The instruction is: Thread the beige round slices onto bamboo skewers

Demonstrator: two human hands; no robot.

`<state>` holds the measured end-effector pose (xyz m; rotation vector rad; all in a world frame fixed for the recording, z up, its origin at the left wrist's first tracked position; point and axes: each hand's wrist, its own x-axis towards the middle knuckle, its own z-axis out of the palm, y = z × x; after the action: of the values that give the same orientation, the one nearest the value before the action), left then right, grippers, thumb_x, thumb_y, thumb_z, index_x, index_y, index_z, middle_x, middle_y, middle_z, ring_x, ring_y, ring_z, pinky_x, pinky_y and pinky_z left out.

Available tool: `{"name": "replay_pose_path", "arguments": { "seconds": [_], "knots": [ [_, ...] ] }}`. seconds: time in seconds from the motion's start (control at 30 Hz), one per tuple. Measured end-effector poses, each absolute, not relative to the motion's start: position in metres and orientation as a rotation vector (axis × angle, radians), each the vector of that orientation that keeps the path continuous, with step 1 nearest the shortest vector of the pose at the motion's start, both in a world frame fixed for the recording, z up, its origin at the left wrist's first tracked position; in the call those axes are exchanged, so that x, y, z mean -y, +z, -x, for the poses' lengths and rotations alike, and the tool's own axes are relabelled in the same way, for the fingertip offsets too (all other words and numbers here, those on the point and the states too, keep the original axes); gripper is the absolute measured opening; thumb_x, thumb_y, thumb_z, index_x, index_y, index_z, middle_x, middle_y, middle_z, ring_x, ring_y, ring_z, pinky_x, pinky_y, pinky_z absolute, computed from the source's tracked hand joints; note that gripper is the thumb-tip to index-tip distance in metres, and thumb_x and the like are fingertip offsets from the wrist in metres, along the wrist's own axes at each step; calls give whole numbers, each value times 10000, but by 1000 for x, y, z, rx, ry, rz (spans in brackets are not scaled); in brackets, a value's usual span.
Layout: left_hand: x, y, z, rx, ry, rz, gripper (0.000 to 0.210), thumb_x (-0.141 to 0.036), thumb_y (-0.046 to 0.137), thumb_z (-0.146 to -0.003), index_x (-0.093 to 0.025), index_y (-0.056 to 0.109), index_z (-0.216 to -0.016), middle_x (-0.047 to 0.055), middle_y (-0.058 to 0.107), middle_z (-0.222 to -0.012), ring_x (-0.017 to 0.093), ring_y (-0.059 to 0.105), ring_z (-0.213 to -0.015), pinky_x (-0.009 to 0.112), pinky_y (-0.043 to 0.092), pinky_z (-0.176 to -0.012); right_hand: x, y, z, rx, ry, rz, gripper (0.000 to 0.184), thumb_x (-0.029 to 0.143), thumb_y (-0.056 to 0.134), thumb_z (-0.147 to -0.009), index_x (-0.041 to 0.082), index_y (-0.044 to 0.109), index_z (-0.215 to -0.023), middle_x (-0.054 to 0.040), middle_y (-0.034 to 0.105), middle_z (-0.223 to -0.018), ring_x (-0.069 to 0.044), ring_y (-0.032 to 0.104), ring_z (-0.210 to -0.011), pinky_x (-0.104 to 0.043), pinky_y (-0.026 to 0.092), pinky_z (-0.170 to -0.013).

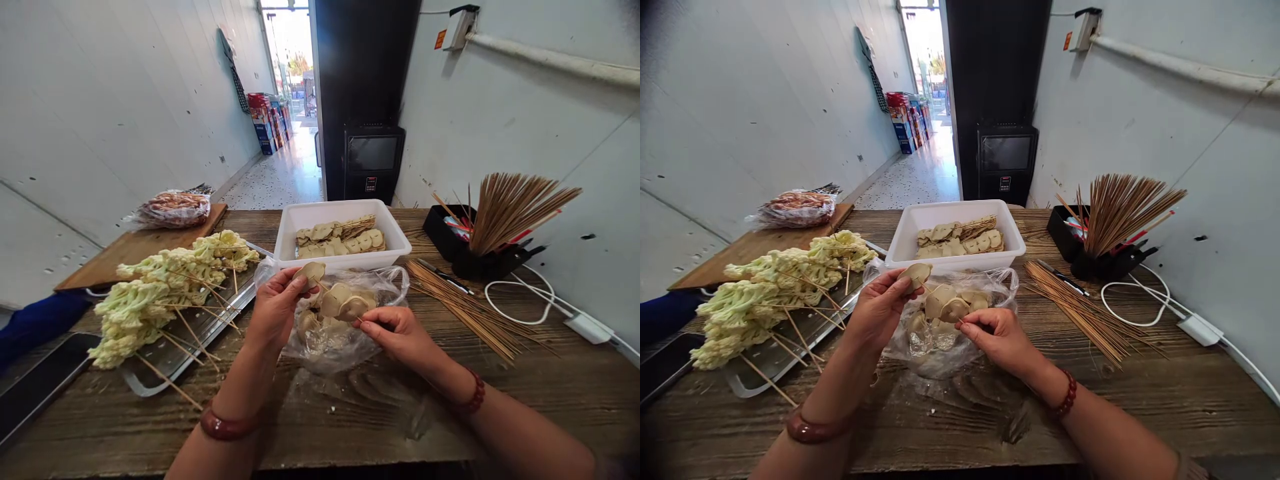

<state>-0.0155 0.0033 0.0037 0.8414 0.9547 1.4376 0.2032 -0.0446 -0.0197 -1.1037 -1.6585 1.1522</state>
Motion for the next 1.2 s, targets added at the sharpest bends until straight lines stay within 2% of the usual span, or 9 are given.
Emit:
{"name": "replay_pose_path", "arguments": {
  "seconds": [0.47,0.77,0.9,1.2],
  "knots": [
    [-2,8,14,-1010,1489,-906,278,-275,844,-609,-157,749,-841,29,742,-783,130,653,-585,249,436,-588,45,-19,-203,1670,1136,1121,245,322,618,-821,142,771,-757,-41,727,-670,-151,609,-595,-243,456,-565],
    [0,2,12,-1065,1494,-1071,243,-276,806,-686,-176,749,-900,19,743,-778,118,644,-616,241,433,-612,45,-23,-201,1688,1090,1147,253,317,611,-852,137,779,-794,-45,742,-711,-155,624,-620,-241,450,-574],
    [0,5,11,-1034,1459,-1000,262,-295,812,-668,-168,737,-884,21,738,-783,130,657,-613,249,432,-604,45,-25,-201,1703,1049,1137,261,323,614,-859,136,774,-772,-37,721,-670,-144,607,-596,-232,437,-551],
    [1,8,9,-1003,1432,-893,308,-284,846,-604,-147,720,-848,28,726,-782,138,653,-588,248,448,-569,45,-25,-201,1702,1046,1120,252,321,608,-854,141,774,-796,-58,751,-728,-168,645,-645,-251,475,-592]
  ]
}}
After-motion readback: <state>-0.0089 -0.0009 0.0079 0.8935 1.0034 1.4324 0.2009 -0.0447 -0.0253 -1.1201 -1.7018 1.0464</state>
